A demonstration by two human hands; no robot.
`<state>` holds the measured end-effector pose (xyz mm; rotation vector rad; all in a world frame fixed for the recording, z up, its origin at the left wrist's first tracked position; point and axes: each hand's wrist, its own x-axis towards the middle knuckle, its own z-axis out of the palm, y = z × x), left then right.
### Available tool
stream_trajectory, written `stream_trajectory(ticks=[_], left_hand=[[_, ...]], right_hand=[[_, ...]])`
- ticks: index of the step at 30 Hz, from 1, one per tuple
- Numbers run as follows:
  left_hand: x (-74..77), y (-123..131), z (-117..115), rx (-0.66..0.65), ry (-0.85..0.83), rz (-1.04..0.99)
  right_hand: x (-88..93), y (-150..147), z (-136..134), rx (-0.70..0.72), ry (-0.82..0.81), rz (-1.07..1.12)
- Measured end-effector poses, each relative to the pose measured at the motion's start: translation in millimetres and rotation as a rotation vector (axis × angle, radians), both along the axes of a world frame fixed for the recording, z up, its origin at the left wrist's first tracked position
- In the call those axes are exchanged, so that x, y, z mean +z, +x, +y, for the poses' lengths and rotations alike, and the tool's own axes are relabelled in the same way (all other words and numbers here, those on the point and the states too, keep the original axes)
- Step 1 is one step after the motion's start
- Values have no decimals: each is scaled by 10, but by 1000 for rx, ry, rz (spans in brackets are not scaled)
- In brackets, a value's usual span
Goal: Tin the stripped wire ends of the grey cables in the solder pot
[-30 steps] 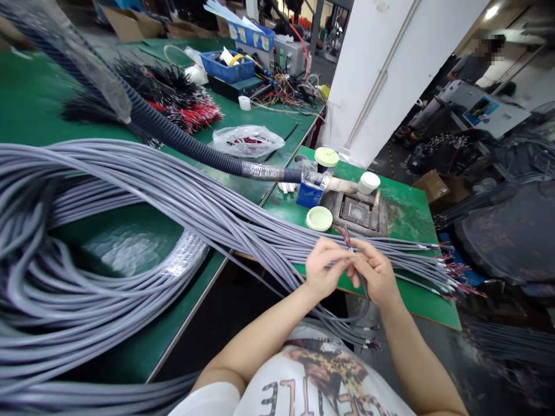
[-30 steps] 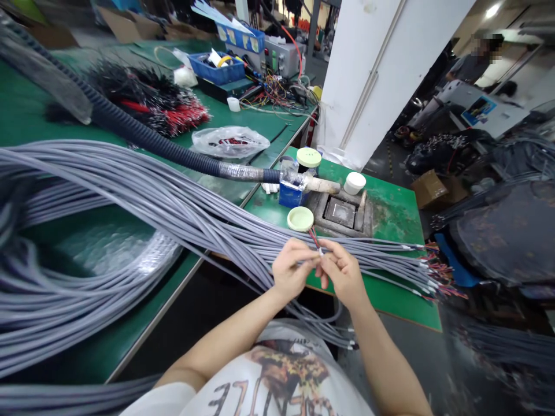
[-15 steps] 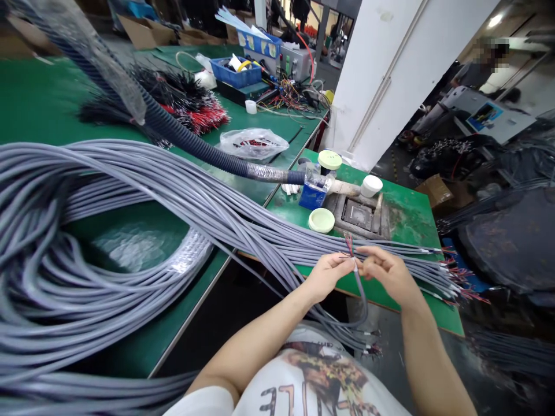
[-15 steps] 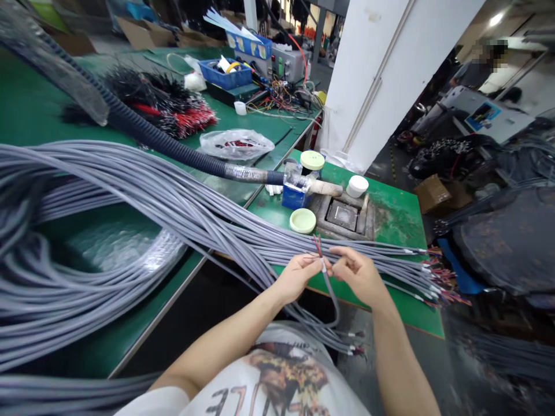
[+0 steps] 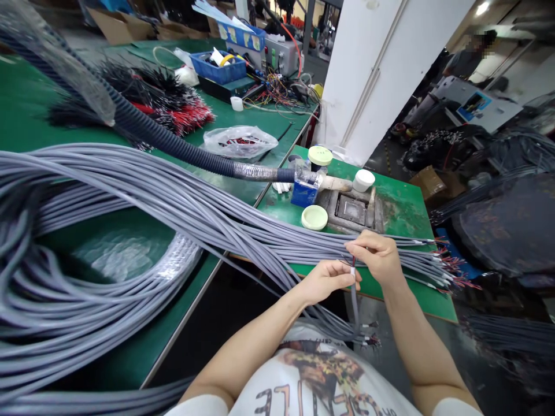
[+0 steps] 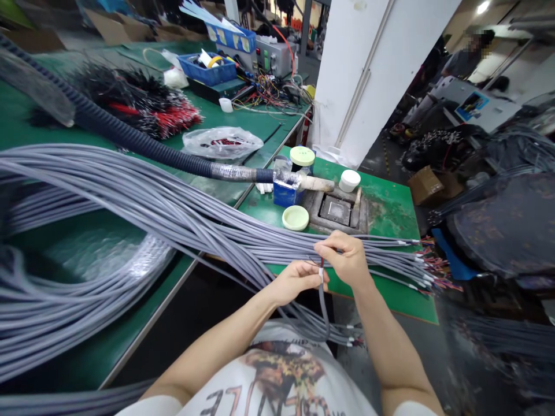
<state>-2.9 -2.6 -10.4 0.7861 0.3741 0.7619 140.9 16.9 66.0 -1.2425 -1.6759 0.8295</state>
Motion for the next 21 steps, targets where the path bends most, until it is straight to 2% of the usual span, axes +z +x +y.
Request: stream_trajectory(ticks=[2,4,6,7,9,11,12,16,21], left_hand=[[5,-16,-19,21,11,17],[-8,-24,-58,1,19,20],[-49,-32,-92,0,3,22],[-76,-37,-99,26,-12,26],[-128,-45,-92,83,-38,34],[-158,-46,-66,92,-42,30],[-162,-43,-53,84,-34,22],[-124,-42,-40,110,-5,0],[-86,-130,-90,141,20,53]], right_hand=[[-23,58,89,-134,40,73],[-20,186,190,-293,113,236],[7,317,240,-365,158,314],[25,355,232,-329,121,251],[55,340,151,-153,-25,20],[62,210,25,10,-135,-175],[55,123,-33,45,-144,-227],[-12,-122,-102,-22,-51,-242],[-24,32,39,-243,-20,97]])
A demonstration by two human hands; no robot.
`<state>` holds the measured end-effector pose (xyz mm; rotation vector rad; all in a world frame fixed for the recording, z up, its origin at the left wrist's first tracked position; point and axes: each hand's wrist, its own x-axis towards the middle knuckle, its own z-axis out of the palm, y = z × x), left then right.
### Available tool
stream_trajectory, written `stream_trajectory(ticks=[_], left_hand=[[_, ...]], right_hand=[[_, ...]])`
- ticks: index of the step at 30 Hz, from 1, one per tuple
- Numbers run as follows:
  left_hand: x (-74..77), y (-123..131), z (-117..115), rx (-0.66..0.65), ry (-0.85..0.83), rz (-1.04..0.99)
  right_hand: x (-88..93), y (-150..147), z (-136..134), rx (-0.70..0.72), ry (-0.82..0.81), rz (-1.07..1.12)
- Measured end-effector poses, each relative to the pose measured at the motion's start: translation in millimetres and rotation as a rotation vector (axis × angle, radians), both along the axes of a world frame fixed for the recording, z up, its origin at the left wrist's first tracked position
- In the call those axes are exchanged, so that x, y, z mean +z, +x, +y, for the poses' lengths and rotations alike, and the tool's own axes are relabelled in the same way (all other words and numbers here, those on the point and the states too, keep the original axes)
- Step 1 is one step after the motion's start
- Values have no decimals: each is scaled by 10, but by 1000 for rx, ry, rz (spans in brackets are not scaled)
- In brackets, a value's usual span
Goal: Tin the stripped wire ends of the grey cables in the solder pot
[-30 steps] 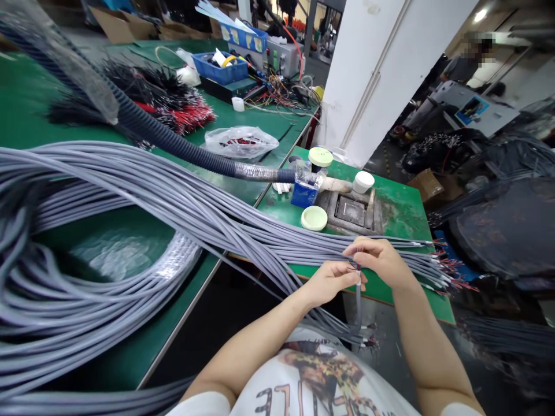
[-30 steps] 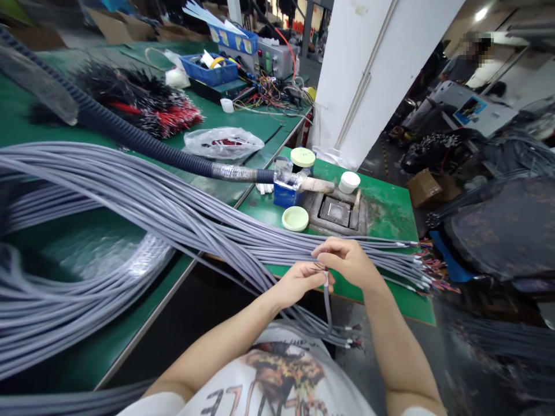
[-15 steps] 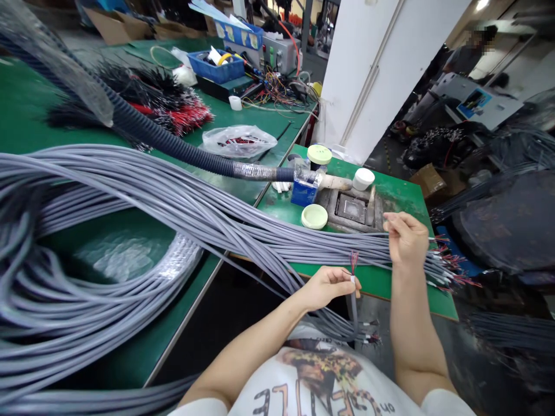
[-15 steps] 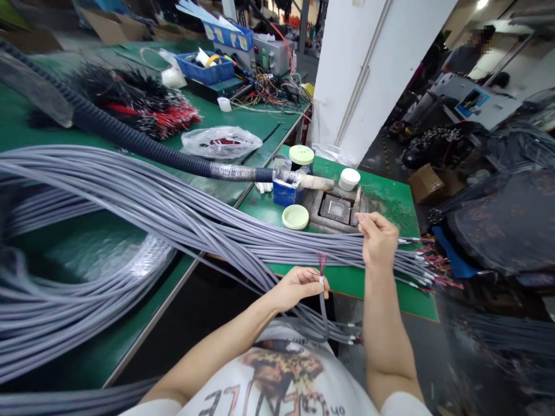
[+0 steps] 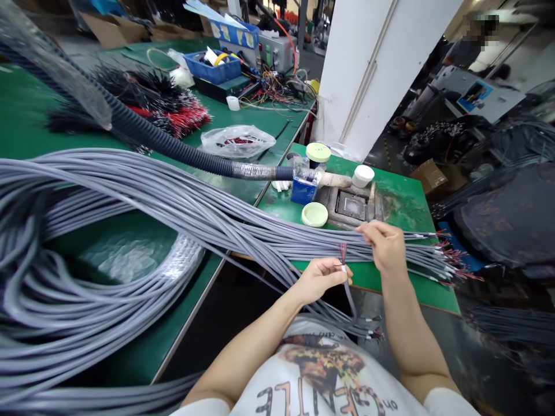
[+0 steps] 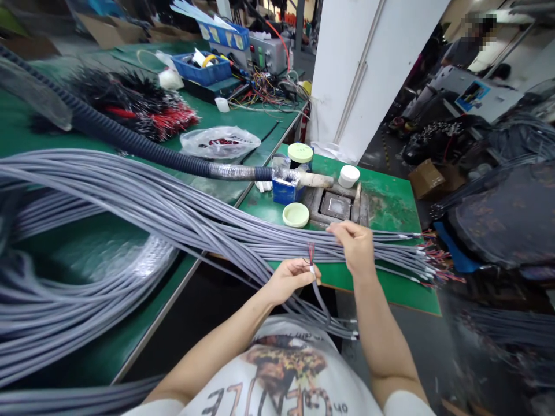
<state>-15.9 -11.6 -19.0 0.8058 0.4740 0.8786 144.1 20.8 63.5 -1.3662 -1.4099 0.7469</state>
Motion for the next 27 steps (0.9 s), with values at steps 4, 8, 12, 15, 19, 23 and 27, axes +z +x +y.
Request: stream_trajectory(ticks=[4,8,12,15,19,23,27], left_hand=[[14,-37,-23,27,18,3],[44,-19,-13,5,37,-2],[50,-4,-18,-30,49,-22],[34,-23,-33,-17,57,-19],[6,-56,-45,1,59,-7],[-38,-56,-43,-1,46,-52],[-85,-39,-43,10,16,-73]], right_hand=[[98,50,-46,185,-91,-142],[138,-68,-151,355,-134,-255],[46,-95,-145,367,-166,-126],[-46,-77,-119,350,-191,-30],[-98,-103,-111,348,-217,61],[-90,-148,-114,331,-257,123],[-119,-162,-116,300,-265,182]])
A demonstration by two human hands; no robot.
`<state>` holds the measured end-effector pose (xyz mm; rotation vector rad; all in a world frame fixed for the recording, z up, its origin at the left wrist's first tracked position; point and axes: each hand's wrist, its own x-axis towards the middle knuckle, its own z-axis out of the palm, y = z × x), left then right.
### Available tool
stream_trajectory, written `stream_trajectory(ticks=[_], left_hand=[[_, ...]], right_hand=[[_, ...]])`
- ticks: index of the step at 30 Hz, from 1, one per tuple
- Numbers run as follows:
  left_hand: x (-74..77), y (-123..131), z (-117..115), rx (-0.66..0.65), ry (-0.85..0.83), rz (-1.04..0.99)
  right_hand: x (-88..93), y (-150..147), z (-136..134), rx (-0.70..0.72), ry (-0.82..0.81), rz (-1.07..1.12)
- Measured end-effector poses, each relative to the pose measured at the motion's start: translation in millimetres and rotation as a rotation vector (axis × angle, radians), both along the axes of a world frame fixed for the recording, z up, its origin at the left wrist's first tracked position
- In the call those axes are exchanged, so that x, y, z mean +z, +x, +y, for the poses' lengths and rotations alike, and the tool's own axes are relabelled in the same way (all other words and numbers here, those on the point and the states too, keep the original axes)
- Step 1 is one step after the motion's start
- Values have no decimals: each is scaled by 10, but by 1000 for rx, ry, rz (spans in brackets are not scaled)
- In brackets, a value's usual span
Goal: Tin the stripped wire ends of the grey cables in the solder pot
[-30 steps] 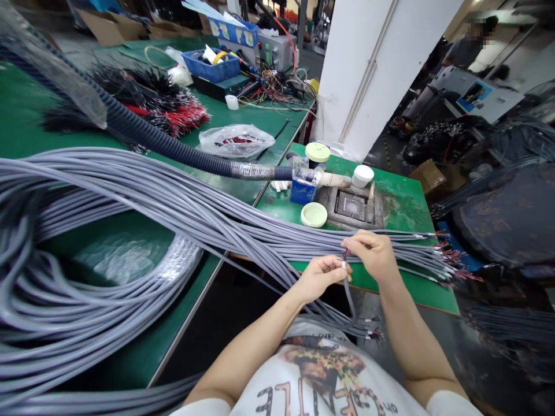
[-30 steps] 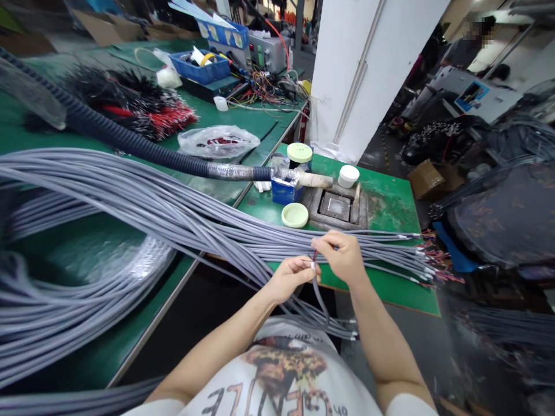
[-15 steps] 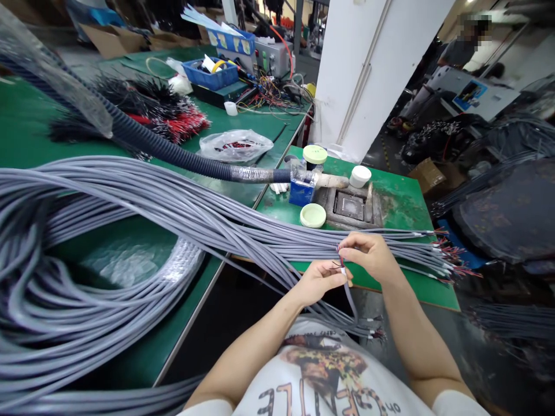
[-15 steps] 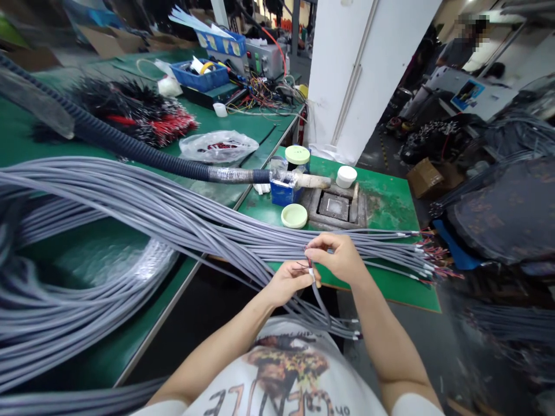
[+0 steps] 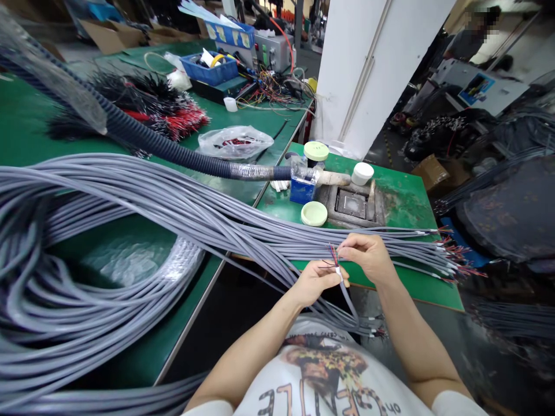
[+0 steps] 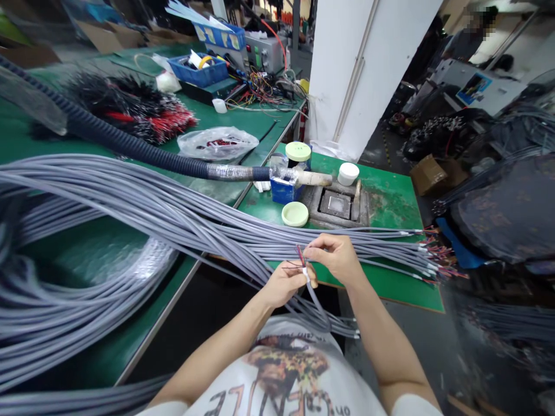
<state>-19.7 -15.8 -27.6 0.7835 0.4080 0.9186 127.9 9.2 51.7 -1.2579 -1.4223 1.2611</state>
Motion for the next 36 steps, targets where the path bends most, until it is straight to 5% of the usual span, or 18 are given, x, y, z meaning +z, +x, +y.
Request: stream_trajectory(ticks=[6,12,18,26,32,36], left_hand=[[-50,23,-11,92,-38,27],[-22,50,-8,214,106,175],[-16,37,-37,131,32,121],[-14,-28,-22,19,0,36],[-6,-35,-34,-12,3,16],[-8,-41,-22,19,-17,-19]], right_hand=[[-82,-39,-36,-72,32,24],[-207,-173,-55,-267,152,76],[-124,17,165,-409,200,333],[-183,135,93,167,-177,197],[-185,-23,99,220,-189,309],[-192,-61,107,100,-124,289]])
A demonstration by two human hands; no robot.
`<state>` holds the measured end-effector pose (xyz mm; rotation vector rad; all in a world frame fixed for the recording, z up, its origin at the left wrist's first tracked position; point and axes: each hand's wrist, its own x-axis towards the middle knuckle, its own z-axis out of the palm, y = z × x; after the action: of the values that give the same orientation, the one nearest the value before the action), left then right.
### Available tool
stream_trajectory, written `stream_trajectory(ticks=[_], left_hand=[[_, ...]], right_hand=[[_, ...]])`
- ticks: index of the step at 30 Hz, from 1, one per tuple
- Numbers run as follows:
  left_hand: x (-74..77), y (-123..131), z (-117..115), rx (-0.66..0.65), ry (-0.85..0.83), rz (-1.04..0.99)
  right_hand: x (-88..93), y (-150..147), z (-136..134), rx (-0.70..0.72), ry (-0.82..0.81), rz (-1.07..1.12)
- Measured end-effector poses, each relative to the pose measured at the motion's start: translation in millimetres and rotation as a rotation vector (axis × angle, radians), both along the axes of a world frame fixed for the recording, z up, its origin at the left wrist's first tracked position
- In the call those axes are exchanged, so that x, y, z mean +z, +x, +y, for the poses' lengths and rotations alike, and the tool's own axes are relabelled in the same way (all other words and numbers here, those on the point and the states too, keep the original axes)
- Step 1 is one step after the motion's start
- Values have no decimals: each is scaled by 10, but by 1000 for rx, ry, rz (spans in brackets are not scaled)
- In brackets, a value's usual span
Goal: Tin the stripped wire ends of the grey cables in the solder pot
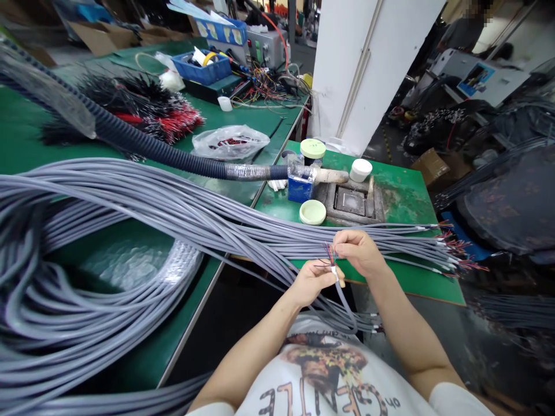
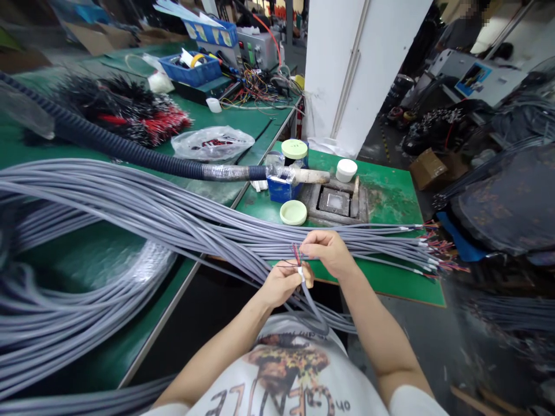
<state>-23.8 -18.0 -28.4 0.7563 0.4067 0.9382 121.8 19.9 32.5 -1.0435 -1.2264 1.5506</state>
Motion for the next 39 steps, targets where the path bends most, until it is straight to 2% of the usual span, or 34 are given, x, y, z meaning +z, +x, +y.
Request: stream_trajectory(ticks=[4,7,9,12,15,18,20,22,24,26,29,32,34,39], left_hand=[[-21,-12,45,72,-56,-59],[-38,-16,84,94,-120,-73],[-32,-12,111,99,-168,-85],[14,6,156,112,-201,-125],[86,38,197,119,-223,-160],[172,50,222,97,-222,-149],[237,11,224,138,-160,-91],[295,-83,216,255,-17,28],[320,-219,210,456,196,213],[291,-369,221,712,432,406],[150,-550,288,1005,669,651],[-12,-641,374,1119,770,849],[-83,-661,414,1148,801,925],[-129,-659,432,1173,831,945]], right_hand=[[-64,74,-28,-162,104,-143],[-70,185,-122,-262,373,-377],[-54,264,-210,-212,640,-555],[-43,349,-328,-22,978,-760],[-61,362,-386,106,1153,-903],[-60,334,-360,145,1244,-937],[-14,323,-286,104,1249,-876],[79,321,-164,-15,1200,-790],[198,315,-2,-165,1099,-748],[304,292,189,-276,980,-751],[370,220,490,-334,856,-771],[322,118,752,-309,802,-781],[262,49,884,-277,778,-787],[120,-64,1090,-247,726,-791]])
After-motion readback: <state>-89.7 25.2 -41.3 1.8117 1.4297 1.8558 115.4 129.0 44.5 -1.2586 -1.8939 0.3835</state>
